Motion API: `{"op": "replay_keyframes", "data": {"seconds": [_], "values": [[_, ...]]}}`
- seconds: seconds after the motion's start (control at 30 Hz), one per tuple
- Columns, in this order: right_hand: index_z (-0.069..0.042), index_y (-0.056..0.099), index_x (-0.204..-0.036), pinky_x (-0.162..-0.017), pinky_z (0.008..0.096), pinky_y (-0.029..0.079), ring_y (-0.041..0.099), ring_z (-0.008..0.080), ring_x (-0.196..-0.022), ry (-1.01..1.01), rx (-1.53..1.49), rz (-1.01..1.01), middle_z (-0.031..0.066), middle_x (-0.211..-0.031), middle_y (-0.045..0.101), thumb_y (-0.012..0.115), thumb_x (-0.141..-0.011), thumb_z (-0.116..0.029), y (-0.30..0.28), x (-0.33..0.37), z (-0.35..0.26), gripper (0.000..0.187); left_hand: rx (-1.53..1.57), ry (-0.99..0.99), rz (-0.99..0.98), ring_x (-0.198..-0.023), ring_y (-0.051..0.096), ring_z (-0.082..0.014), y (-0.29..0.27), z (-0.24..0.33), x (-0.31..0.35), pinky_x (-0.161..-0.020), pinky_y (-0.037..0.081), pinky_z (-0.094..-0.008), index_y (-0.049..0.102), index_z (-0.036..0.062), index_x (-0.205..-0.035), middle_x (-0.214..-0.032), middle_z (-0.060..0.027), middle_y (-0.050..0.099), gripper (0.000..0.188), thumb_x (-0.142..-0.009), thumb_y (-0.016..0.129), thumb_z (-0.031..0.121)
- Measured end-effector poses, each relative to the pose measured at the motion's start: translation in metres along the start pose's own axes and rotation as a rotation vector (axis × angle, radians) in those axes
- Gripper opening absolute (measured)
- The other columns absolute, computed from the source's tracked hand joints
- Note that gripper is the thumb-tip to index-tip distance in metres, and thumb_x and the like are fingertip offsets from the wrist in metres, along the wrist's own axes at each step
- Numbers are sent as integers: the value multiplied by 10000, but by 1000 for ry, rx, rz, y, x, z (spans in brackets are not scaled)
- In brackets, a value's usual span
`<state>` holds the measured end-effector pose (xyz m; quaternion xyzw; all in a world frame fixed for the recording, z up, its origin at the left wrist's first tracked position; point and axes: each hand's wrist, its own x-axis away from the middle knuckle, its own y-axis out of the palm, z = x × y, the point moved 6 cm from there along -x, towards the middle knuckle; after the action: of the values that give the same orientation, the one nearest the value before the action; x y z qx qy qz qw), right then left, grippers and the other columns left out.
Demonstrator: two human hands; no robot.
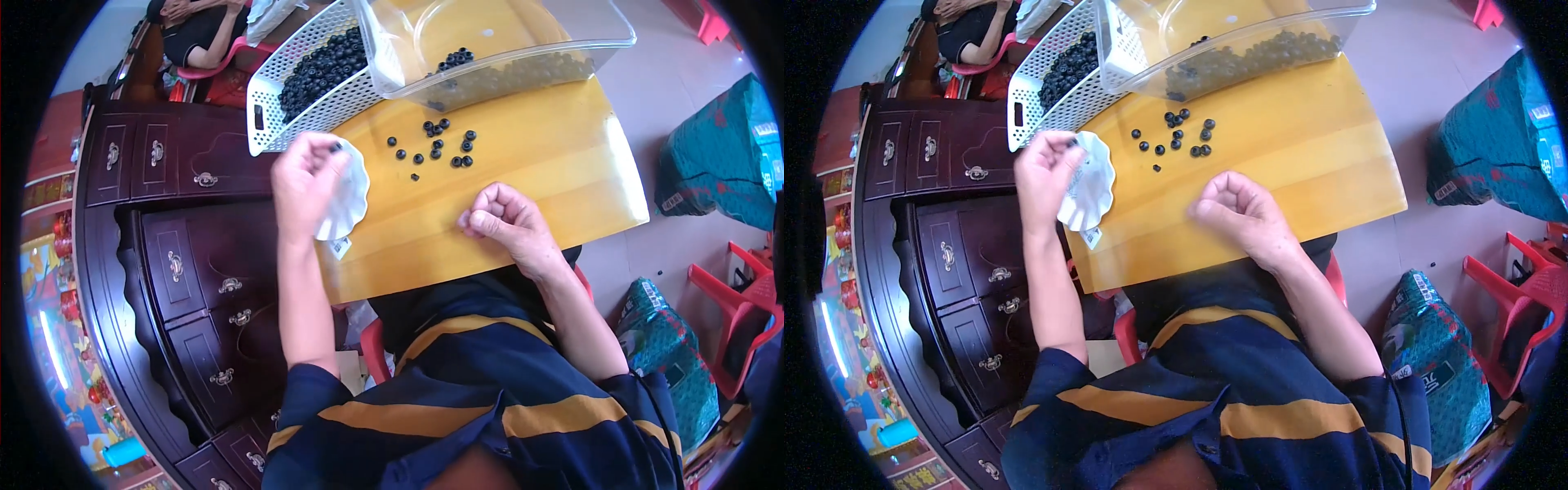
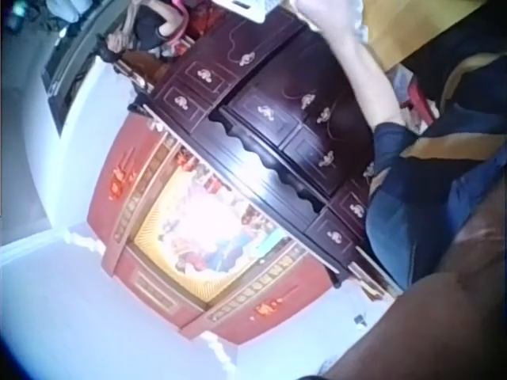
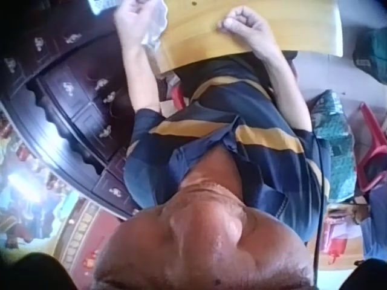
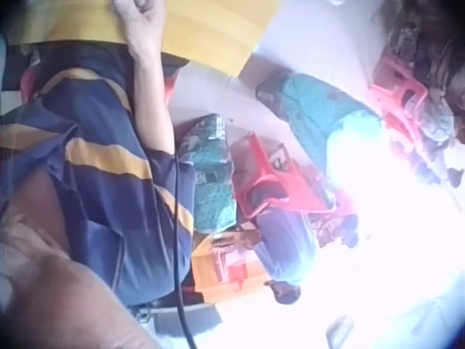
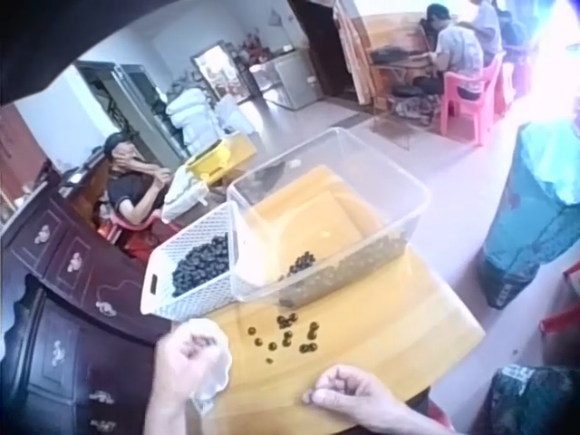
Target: Sorting and inspecting small black plastic components by hand into different containers.
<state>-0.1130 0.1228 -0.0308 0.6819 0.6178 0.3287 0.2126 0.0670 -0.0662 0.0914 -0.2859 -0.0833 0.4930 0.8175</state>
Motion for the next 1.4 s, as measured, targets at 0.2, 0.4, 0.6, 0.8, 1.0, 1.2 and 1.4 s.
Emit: {"op": "replay_keyframes", "data": {"seconds": [0.2,0.4,0.6,0.8,1.0,1.2,1.4], "values": [[-64,576,-971,-823,249,503,629,100,-858,-22,19,21,53,-936,690,691,-952,-149,-1,-2,2,144,-212,140,128,-732,578,-23,-48,-1,-52,-678,483,-183,656,-14,-992,-837,20,650,148,-866,736,-12],[-64,581,-964,-818,254,502,624,99,-847,-26,16,46,52,-927,690,694,-951,-160,-2,-1,-1,150,-207,191,220,-714,589,-38,-54,8,-73,-680,498,-197,684,-14,-965,-805,8,663,148,-837,756,2],[-65,581,-966,-819,250,497,623,98,-847,-30,6,47,47,-917,685,687,-956,-159,0,-1,-2,142,-473,206,268,-779,645,-60,-57,-5,-100,-699,523,-232,687,21,-1209,-905,-25,714,317,-894,694,47],[-65,587,-953,-781,221,499,615,54,-836,-34,-13,49,-7,-920,670,638,-970,-79,0,-1,-3,55,-452,197,173,-671,612,-62,-20,1,-50,-636,503,-236,718,17,-1129,-846,-28,707,280,-852,733,57],[-63,587,-959,-781,226,500,615,55,-834,-30,-3,49,-7,-924,668,634,-972,-80,1,0,-2,51,-560,256,-104,-689,634,-148,67,3,10,-617,513,-277,733,53,-1041,-851,-62,683,265,-782,785,66],[-63,577,-985,-804,246,488,614,92,-836,-40,-4,30,45,-917,682,678,-962,-158,5,-1,0,141,-717,307,-105,-860,667,-287,93,-7,12,-762,539,-403,732,68,-955,-872,-97,689,180,-794,750,144],[-79,576,-992,-791,247,479,613,101,-838,-57,83,50,46,-931,684,647,-981,-183,2,2,1,127,-642,303,-88,-825,678,-279,98,0,15,-741,546,-385,717,53,-885,-874,-105,697,104,-798,737,107]]}}
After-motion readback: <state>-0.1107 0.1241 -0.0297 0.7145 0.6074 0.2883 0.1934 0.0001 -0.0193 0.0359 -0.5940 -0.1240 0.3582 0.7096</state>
